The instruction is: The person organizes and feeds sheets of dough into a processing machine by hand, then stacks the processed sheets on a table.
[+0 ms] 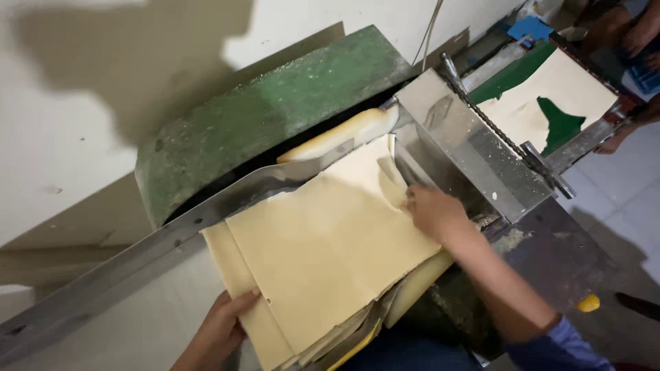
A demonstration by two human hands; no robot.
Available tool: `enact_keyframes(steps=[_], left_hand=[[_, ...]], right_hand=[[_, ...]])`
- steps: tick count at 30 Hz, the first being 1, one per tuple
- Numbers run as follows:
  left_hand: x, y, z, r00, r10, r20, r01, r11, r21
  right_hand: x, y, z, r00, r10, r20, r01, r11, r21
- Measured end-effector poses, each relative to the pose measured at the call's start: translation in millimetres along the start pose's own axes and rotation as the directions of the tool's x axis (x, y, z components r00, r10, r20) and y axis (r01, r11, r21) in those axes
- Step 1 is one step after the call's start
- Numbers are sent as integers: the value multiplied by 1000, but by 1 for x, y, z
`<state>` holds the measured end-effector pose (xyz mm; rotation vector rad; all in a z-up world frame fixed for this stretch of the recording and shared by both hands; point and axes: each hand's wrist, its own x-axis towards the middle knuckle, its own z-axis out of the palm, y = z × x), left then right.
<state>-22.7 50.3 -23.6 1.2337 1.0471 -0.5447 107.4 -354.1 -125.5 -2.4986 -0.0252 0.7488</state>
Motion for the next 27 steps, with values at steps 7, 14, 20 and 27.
enact_keyframes(steps=[7, 14, 20, 27], left_hand=[[-8, -14, 15, 991, 117, 72, -103, 979, -175], [-23, -25, 19, 997, 63, 37, -54, 975, -215], [-15, -16, 43, 996, 92, 22, -83, 964, -253], [-37, 12, 89, 999, 42, 20, -35, 964, -263]], right_hand=[[-85, -68, 45, 991, -99, 91, 131, 877, -463], [-44, -31, 65, 926, -191, 326, 310, 878, -365], [-40, -50, 17, 893, -14, 449, 121, 970, -210], [-36, -38, 7, 879, -31, 477, 131, 975, -177]])
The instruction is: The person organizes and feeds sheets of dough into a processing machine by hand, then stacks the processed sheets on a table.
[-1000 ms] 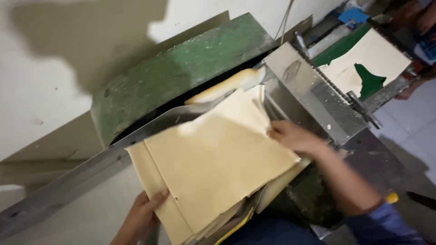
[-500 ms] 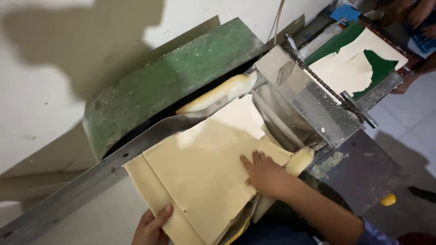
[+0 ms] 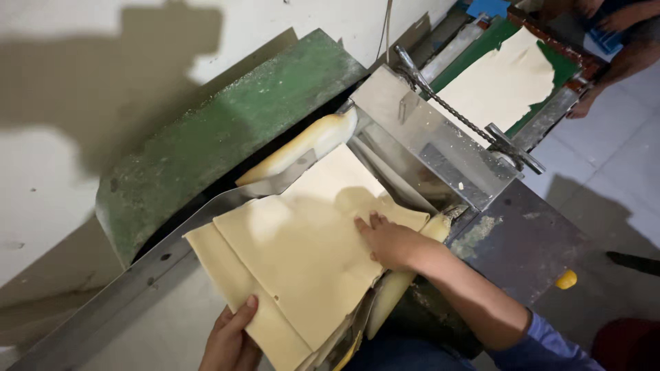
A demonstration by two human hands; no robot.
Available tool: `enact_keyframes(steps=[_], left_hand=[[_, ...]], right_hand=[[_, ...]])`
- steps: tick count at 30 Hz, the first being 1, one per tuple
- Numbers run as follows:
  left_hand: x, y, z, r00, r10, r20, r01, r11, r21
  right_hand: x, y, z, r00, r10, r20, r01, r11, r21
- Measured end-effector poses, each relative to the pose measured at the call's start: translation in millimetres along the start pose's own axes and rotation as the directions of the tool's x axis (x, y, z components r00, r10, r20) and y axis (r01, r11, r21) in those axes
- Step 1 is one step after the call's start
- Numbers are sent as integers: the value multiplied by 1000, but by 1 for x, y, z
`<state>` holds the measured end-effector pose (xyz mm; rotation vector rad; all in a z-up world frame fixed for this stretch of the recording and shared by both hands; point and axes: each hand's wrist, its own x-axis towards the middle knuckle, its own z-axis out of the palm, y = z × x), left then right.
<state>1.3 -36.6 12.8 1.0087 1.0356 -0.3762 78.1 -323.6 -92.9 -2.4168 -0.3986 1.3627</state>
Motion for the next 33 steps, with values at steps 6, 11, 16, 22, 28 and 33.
enact_keyframes(steps=[6, 11, 16, 22, 28, 33], left_hand=[[11, -3, 6, 999, 22, 37, -23, 999, 26], [20, -9, 4, 991, 65, 121, -67, 998, 11], [20, -8, 13, 991, 61, 122, -64, 998, 21], [13, -2, 23, 991, 54, 121, -63, 995, 73], [-4, 1, 59, 931, 235, 279, -298, 931, 212], [-50, 31, 83, 947, 203, 249, -318, 697, 642]], right_hand=[[6, 2, 9, 993, 28, -113, -32, 999, -39], [0, -2, 4, 987, 36, -155, -40, 999, -23], [-15, -7, -1, 972, 33, -231, -17, 997, 69], [-34, -21, 4, 810, -102, -577, 288, 927, 240], [-79, -99, 1, 707, -181, -683, 510, 800, 315], [-86, -121, -19, 884, -166, -437, 250, 958, 141]])
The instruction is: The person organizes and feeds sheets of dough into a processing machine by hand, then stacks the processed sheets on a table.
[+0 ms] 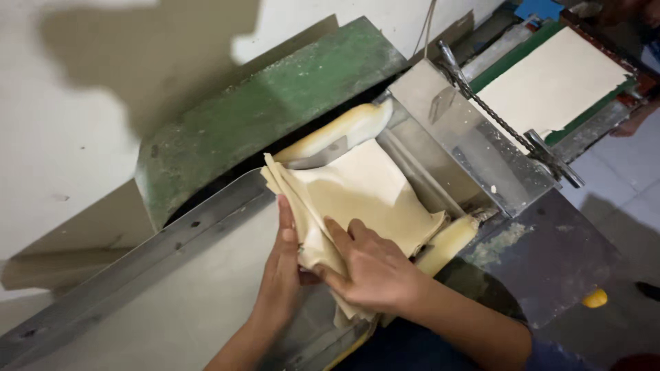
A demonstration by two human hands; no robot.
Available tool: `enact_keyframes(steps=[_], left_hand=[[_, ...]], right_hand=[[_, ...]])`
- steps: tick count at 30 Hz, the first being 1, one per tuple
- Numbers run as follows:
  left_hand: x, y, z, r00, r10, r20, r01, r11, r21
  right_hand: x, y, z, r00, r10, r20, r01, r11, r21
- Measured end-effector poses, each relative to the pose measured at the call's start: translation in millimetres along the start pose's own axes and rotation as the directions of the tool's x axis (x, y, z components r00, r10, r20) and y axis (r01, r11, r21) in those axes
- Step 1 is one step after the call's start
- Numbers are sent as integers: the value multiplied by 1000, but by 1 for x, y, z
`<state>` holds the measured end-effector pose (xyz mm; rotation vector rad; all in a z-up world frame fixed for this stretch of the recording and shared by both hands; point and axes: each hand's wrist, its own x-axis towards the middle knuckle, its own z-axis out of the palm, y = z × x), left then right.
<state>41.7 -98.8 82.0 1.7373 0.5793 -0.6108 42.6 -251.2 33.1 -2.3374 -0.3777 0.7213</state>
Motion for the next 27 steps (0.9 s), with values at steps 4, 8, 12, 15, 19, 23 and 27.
enact_keyframes(steps=[4, 8, 12, 15, 19, 23, 27], left_hand=[[31, -36, -7, 948, 316, -36, -301, 929, 216], [43, -29, -9, 906, 422, 33, -381, 779, 498], [71, -41, -8, 844, 527, 97, -326, 362, 873], [93, -54, -7, 676, 727, 117, -469, 303, 830], [82, -43, 5, 774, 629, -77, -523, 703, 482], [55, -1, 14, 901, 434, 21, -430, 886, 175], [48, -16, 9, 938, 342, -56, -319, 916, 241]], right_hand=[[9, 9, 12, 993, -82, -83, 66, 982, -175], [7, 11, -34, 993, -100, 65, 93, 990, 107], [21, 69, -9, 989, -148, -32, 146, 880, 452], [27, 80, -6, 974, -133, -183, 209, 838, 505], [27, 87, 6, 943, -154, -294, 285, 830, 480], [19, 87, -3, 972, 99, -211, 78, 715, 695], [29, 102, 2, 964, 177, -199, 39, 643, 765]])
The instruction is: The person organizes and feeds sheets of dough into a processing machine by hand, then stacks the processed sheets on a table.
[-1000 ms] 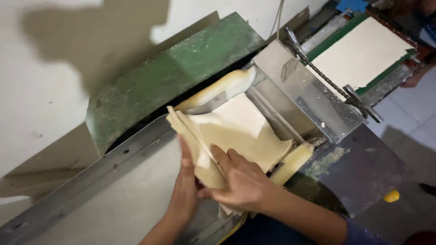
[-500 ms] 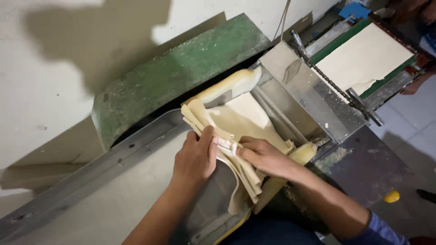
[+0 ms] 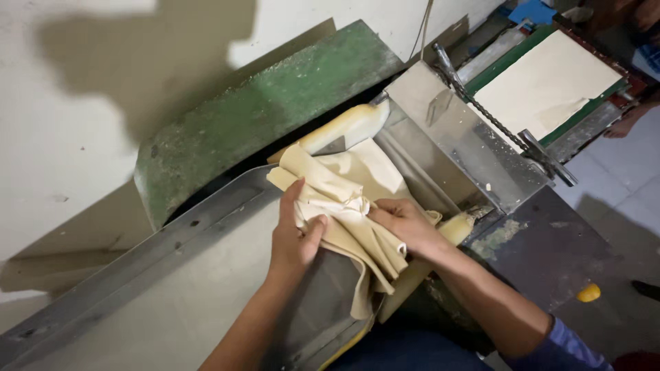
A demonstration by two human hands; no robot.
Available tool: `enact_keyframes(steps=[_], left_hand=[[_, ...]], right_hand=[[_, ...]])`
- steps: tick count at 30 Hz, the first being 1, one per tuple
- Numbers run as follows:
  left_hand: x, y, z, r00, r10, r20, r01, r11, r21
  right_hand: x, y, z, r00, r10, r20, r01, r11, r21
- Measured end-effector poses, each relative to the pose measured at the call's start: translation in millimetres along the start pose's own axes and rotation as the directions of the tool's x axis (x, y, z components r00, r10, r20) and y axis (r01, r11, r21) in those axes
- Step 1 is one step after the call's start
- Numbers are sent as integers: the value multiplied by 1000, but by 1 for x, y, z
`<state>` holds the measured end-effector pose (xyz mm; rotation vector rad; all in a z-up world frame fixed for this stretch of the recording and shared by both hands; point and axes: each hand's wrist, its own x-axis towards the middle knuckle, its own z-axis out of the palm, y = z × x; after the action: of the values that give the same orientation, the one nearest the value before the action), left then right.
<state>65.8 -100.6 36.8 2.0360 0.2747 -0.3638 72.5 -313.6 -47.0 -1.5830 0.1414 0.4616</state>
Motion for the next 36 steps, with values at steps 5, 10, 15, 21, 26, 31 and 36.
enact_keyframes(steps=[5, 10, 15, 21, 26, 31, 36], left_hand=[[1, -43, 5, 993, 77, -90, -74, 997, 30], [-2, -94, -32, 982, 169, -79, -170, 986, 5], [-14, -151, -85, 995, -59, -74, 60, 998, 8], [-36, -111, -63, 890, -397, -225, 161, 734, -660], [-31, -105, -40, 846, -525, 94, 448, 602, -661], [-18, -105, -14, 812, -540, 224, 523, 501, -690], [-3, -85, 12, 828, -484, 284, 518, 463, -719]], right_hand=[[35, 58, -12, 992, 119, -40, -103, 950, 295], [34, 58, -37, 986, 153, -70, -133, 962, 237], [15, -13, -54, 893, 450, -4, -450, 892, 45], [-1, 52, 12, 927, -367, 82, 113, 63, -992], [17, 65, 30, 967, 195, 165, 102, 300, -948], [19, 29, 9, 911, 377, 167, -4, 413, -911], [-8, 97, 1, 960, -278, 34, 56, 74, -996]])
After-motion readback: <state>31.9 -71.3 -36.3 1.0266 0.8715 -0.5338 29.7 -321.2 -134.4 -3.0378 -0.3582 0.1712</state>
